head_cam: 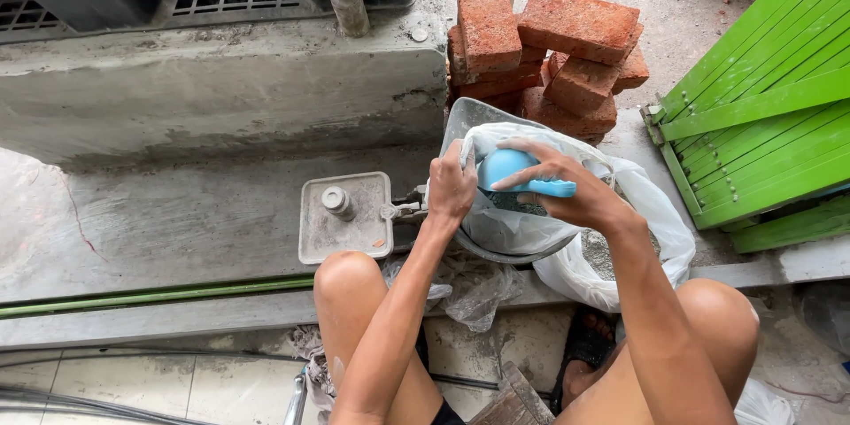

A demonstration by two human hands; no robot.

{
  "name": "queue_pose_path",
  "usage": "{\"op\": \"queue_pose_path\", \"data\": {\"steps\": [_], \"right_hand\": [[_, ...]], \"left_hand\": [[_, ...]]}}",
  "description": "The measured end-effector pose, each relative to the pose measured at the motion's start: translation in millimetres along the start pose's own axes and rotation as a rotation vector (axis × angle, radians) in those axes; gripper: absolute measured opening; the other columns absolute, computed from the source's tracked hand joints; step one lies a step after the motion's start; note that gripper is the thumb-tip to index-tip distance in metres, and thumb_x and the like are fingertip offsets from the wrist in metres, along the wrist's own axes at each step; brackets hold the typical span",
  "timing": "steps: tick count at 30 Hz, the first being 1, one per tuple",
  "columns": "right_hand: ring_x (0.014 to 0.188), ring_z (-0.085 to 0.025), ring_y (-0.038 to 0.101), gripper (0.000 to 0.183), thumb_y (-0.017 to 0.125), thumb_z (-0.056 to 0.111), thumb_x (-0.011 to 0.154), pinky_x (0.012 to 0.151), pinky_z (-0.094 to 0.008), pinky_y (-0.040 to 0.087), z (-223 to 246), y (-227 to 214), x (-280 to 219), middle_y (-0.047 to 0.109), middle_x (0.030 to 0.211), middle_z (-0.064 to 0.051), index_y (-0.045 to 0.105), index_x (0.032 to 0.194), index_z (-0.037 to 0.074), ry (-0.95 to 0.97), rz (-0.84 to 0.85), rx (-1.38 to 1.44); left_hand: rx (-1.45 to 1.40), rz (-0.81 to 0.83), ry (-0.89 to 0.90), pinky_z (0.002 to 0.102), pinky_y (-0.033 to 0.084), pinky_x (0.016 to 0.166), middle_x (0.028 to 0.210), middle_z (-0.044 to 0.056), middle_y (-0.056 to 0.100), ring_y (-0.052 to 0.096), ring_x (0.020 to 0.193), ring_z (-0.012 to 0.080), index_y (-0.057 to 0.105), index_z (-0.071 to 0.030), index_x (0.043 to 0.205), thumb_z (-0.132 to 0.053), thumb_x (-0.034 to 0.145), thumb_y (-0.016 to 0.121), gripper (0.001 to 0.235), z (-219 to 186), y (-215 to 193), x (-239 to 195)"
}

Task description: The person scoops cement from a white sack into a bucket using a blue scoop. The person holds the sack open with one hand while scooping with the other.

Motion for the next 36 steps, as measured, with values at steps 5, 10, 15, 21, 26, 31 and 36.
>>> {"op": "queue_pose_path", "data": {"steps": [5, 10, 15, 21, 26, 31, 36], "right_hand": [[0.135, -0.043, 0.053, 0.030, 0.078, 0.013, 0.082, 0.109, -0.062, 0.041, 17.2, -15.3, -8.2, 0.057, 0.149, -0.010, 0.085, 0.106, 0.029, 0.064, 0.075, -0.003], [0.133, -0.045, 0.054, 0.035, 0.078, 0.008, 0.078, 0.109, -0.061, 0.042, 13.1, -32.1, -21.4, 0.062, 0.145, -0.012, 0.086, 0.104, 0.031, 0.103, 0.123, 0.019], [0.130, -0.048, 0.056, 0.029, 0.079, 0.012, 0.080, 0.110, -0.061, 0.041, 9.4, -44.9, -25.3, 0.060, 0.146, -0.020, 0.085, 0.107, 0.022, 0.107, 0.023, 0.026], [0.120, -0.051, 0.060, 0.032, 0.081, 0.021, 0.084, 0.099, -0.062, 0.050, 16.2, -55.5, -29.0, 0.059, 0.142, -0.020, 0.079, 0.117, 0.020, 0.149, -0.228, -0.137], [0.119, -0.043, 0.063, 0.030, 0.080, 0.036, 0.086, 0.094, -0.060, 0.054, 2.2, -50.7, -34.7, 0.060, 0.142, -0.003, 0.078, 0.116, 0.034, 0.250, -0.332, -0.250], [0.119, -0.040, 0.064, 0.027, 0.079, 0.039, 0.087, 0.092, -0.060, 0.055, 22.2, -54.0, -38.8, 0.061, 0.142, 0.002, 0.079, 0.114, 0.038, 0.299, -0.329, -0.309], [0.119, -0.043, 0.064, 0.031, 0.081, 0.037, 0.086, 0.092, -0.064, 0.054, 11.6, -58.0, -44.3, 0.062, 0.140, -0.001, 0.077, 0.117, 0.038, 0.295, -0.421, -0.306]], "left_hand": [[-0.031, -0.029, 0.095, 0.030, 0.051, 0.054, 0.065, 0.029, 0.060, 0.066, 0.069, 0.0498, 0.054, -0.004, 0.088, -0.013, 0.100, 0.056, 0.014, -20.6, -10.2, -7.1], [-0.050, -0.021, 0.099, 0.045, 0.056, 0.062, 0.069, 0.027, 0.065, 0.069, 0.074, 0.0484, 0.058, -0.008, 0.089, -0.014, 0.101, 0.057, 0.014, -27.6, -16.9, -6.5], [0.015, 0.030, 0.097, 0.051, 0.043, 0.053, 0.073, 0.027, 0.066, 0.068, 0.075, 0.0499, 0.057, -0.009, 0.092, -0.015, 0.099, 0.058, 0.009, -25.0, -15.8, -5.7], [0.135, -0.071, 0.205, 0.055, 0.055, 0.082, 0.105, 0.022, 0.071, 0.070, 0.096, 0.0435, 0.057, -0.012, 0.127, -0.013, 0.090, 0.063, 0.037, -17.7, -13.4, -4.7], [0.252, -0.092, 0.317, 0.047, 0.052, 0.094, 0.124, 0.014, 0.062, 0.064, 0.112, 0.0345, 0.056, -0.013, 0.132, -0.007, 0.090, 0.062, 0.043, -37.6, -15.2, -8.2], [0.333, -0.091, 0.356, 0.047, 0.050, 0.098, 0.132, 0.008, 0.058, 0.061, 0.120, 0.0320, 0.060, -0.019, 0.128, -0.006, 0.089, 0.065, 0.041, -24.5, -6.1, -7.1], [0.339, -0.104, 0.346, 0.043, 0.048, 0.101, 0.128, 0.004, 0.060, 0.061, 0.119, 0.0263, 0.059, -0.020, 0.130, -0.012, 0.089, 0.068, 0.042, -18.7, -5.0, -5.4]]}}
Point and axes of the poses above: each hand's wrist, its own x-axis towards the middle knuckle, its own y-axis out of the palm, z = x × y, the point moved 4 cm from there along x, towards the middle knuckle
